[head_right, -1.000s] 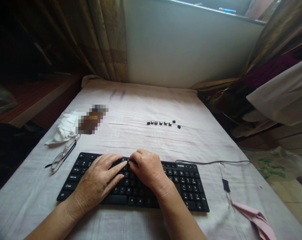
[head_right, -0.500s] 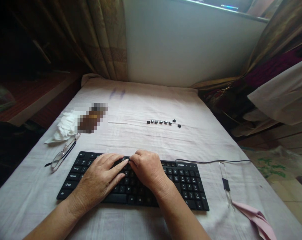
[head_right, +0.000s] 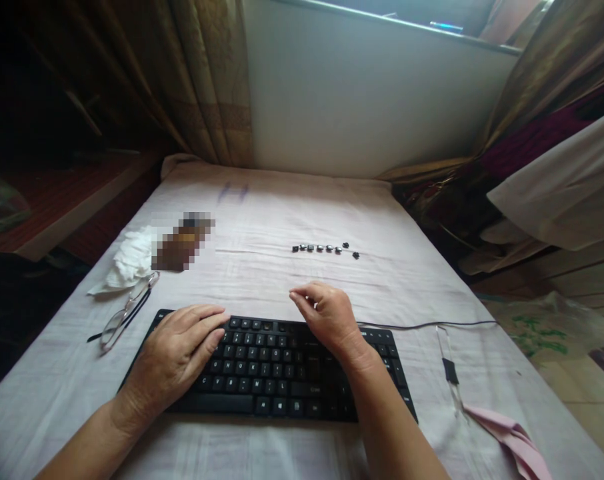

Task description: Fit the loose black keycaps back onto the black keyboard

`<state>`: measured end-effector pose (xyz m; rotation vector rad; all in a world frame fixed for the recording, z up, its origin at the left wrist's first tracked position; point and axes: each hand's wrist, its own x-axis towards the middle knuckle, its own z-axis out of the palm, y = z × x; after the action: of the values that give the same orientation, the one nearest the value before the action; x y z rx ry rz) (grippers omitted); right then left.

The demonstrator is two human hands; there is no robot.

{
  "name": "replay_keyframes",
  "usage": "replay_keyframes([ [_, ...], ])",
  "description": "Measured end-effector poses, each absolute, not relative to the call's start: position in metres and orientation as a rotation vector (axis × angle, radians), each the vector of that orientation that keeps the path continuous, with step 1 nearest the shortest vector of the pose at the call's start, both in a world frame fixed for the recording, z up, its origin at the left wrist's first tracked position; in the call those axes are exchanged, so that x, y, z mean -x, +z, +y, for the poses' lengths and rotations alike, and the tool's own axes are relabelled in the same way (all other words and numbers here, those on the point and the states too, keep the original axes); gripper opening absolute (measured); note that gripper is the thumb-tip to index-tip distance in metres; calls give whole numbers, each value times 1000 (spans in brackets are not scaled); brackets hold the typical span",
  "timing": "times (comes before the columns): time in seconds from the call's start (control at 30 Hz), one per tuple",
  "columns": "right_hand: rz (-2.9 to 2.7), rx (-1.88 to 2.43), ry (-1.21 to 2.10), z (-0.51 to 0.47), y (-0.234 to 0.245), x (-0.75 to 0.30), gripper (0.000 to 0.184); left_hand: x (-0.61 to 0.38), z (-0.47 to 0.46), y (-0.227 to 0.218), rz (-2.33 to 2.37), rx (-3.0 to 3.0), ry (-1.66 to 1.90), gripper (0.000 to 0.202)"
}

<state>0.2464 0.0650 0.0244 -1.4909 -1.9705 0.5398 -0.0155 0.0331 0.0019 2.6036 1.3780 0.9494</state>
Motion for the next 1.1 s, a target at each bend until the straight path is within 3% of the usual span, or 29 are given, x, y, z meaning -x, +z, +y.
replay_keyframes([
  [0.3, -2127, 2008, 21, 145, 17, -269, 23, 45, 56, -9, 1561, -2530, 733, 31],
  [0.5, -2229, 1967, -26, 182, 13, -256, 32, 44, 57, -12, 1556, -2516, 756, 30],
  [0.67, -2282, 1895, 22, 193, 14, -245, 19, 43, 56, -12, 1560, -2519, 794, 29],
  [0.97, -2101, 1825, 401, 136, 23, -239, 23, 40, 54, -10, 1586, -2561, 813, 25],
  [1.1, -1807, 1557, 1113, 89, 32, -236, 28, 18, 41, 6, 1492, -2563, 842, 28],
])
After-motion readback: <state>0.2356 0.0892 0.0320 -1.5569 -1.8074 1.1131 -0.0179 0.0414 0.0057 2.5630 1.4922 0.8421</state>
